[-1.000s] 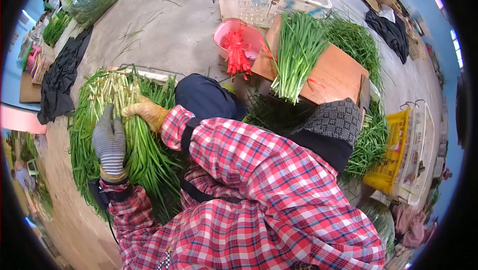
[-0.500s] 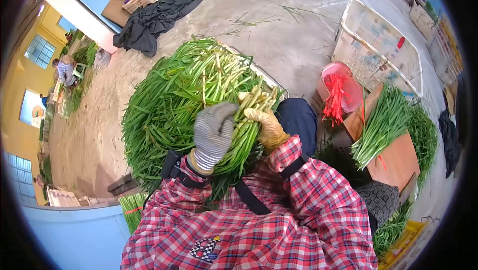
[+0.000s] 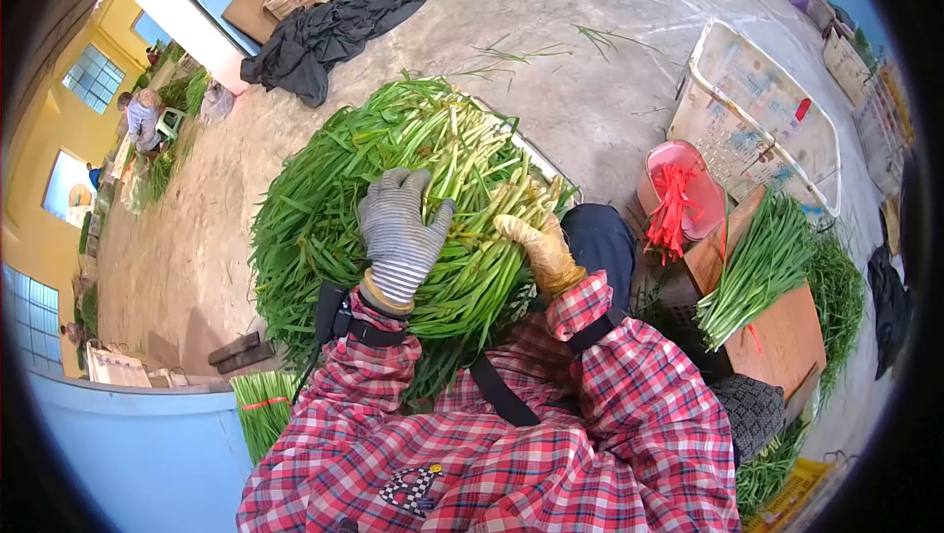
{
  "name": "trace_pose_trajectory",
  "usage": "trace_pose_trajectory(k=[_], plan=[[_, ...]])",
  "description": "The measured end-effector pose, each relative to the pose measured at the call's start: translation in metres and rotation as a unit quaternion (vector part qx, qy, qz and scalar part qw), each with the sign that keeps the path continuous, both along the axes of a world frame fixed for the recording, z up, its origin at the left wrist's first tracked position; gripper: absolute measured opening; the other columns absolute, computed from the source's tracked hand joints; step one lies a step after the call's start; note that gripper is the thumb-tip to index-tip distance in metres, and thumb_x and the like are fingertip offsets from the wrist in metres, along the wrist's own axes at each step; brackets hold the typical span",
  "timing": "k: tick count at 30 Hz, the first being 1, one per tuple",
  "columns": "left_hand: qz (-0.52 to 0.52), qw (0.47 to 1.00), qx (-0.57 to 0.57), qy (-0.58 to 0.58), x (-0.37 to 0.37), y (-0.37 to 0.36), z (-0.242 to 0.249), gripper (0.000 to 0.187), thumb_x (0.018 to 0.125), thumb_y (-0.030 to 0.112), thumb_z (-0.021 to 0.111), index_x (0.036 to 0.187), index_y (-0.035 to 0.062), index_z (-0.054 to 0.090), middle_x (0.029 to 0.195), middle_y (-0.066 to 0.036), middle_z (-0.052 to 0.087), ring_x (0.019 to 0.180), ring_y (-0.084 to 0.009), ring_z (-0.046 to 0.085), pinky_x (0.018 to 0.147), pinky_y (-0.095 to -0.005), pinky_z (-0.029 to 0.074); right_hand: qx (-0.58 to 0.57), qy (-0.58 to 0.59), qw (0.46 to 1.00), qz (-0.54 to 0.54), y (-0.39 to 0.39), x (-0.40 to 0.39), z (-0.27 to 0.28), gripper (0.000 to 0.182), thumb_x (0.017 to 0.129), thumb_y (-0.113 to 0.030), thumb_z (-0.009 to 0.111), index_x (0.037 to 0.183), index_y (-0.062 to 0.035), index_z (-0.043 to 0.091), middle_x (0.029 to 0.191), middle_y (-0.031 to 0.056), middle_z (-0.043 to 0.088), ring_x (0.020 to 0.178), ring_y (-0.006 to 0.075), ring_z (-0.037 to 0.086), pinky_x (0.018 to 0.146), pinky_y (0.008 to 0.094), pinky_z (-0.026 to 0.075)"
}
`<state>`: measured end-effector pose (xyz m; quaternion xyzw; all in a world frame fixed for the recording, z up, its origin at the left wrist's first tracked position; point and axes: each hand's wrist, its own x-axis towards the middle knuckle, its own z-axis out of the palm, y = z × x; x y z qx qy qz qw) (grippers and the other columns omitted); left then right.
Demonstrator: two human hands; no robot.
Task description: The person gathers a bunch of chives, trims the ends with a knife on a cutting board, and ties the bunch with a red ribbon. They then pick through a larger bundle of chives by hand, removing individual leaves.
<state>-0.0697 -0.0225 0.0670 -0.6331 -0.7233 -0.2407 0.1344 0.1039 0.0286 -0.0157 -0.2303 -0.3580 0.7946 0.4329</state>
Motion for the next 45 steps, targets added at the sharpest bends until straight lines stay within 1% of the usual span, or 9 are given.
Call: trace_pose_trajectory(k=[6,15,21,26,28,30,32,36,45], plan=[[-0.047,0.997,-0.059,-0.022,0.008,0.005,0.005,0.032,0.066,0.027,0.076,0.09,0.0073,0.067,0.093,-0.013,0.061,0.09,-0.0322,0.058,0.079,-0.0434,0.045,0.055,0.006,0.998,-0.007,-0.002,-0.007,0.019,0.053,0.081,-0.011,0.072,0.128,-0.0045,0.049,0.112,0.0026,0.062,0.097,0.0127,0.058,0.084,0.0292,0.047],[-0.026,0.989,-0.14,0.042,0.006,0.013,0.002,0.027,0.069,0.024,0.071,0.091,0.008,0.068,0.091,-0.012,0.06,0.089,-0.0306,0.058,0.075,-0.0447,0.045,-0.082,0.115,0.987,0.079,0.008,-0.016,0.013,0.048,0.076,-0.007,0.074,0.119,-0.0057,0.053,0.099,0.0013,0.062,0.084,0.014,0.061,0.074,0.03,0.052],[-0.177,0.98,-0.021,-0.091,0.027,-0.006,0.017,0.019,0.072,-0.002,0.061,0.09,-0.0016,0.066,0.086,-0.018,0.062,0.073,-0.0357,0.061,0.067,-0.0401,0.05,0.029,0.107,0.994,0.006,-0.005,-0.021,0.032,0.07,0.077,-0.001,0.072,0.138,-0.0043,0.037,0.114,0.0038,0.059,0.096,0.0107,0.056,0.085,0.0268,0.047],[-0.267,0.954,-0.025,-0.135,0.016,-0.012,0.025,0.016,0.077,-0.002,0.058,0.091,-0.0005,0.065,0.084,-0.017,0.062,0.073,-0.0343,0.061,0.066,-0.0385,0.05,0.032,0.096,0.995,-0.016,-0.016,-0.013,0.031,0.068,0.077,0.0,0.071,0.136,-0.0045,0.039,0.115,0.0053,0.06,0.1,0.0116,0.057,0.086,0.0268,0.047],[-0.126,0.907,-0.006,-0.401,0.002,0.001,0.021,0.011,0.081,0.001,0.058,0.089,0.0006,0.065,0.084,-0.016,0.063,0.073,-0.0309,0.062,0.066,-0.0366,0.05,-0.002,0.068,0.997,-0.034,-0.016,-0.013,0.033,0.06,0.078,0.0,0.07,0.131,-0.004,0.045,0.114,0.0049,0.06,0.096,0.0118,0.059,0.085,0.0271,0.048],[-0.104,0.932,0.034,-0.347,-0.012,0.024,0.018,0.011,0.082,0.012,0.063,0.087,0.0024,0.065,0.085,-0.014,0.063,0.072,-0.0273,0.062,0.065,-0.035,0.049,-0.005,0.092,0.995,-0.045,-0.019,-0.014,0.031,0.057,0.078,0.001,0.07,0.129,-0.0038,0.047,0.114,0.0048,0.061,0.095,0.0119,0.059,0.084,0.0273,0.048],[-0.055,0.991,-0.053,-0.111,-0.006,0.036,0.026,0.028,0.079,0.031,0.068,0.086,0.004,0.068,0.089,-0.015,0.064,0.079,-0.0318,0.063,0.071,-0.039,0.05,-0.006,0.111,0.992,-0.054,-0.019,-0.014,0.029,0.053,0.079,0.001,0.069,0.128,-0.0036,0.048,0.113,0.0046,0.061,0.094,0.012,0.06,0.084,0.0275,0.048],[-0.043,0.986,-0.151,-0.055,0.008,0.044,0.02,0.036,0.073,0.039,0.072,0.089,0.0068,0.071,0.093,-0.015,0.063,0.082,-0.0312,0.063,0.074,-0.04,0.05,0.029,0.087,0.995,-0.037,-0.018,-0.009,0.031,0.055,0.08,0.002,0.068,0.131,-0.0051,0.047,0.106,0.0025,0.062,0.092,0.0109,0.059,0.082,0.0263,0.048],[-0.164,0.976,0.026,-0.142,0.011,0.013,0.02,0.017,0.072,0.01,0.067,0.086,0.0026,0.064,0.086,-0.016,0.064,0.083,-0.0336,0.061,0.077,-0.0409,0.048,0.024,0.037,0.995,-0.085,-0.025,-0.002,0.032,0.058,0.079,-0.004,0.068,0.133,-0.0056,0.046,0.1,0.0003,0.06,0.091,0.0109,0.056,0.083,0.0256,0.046]])
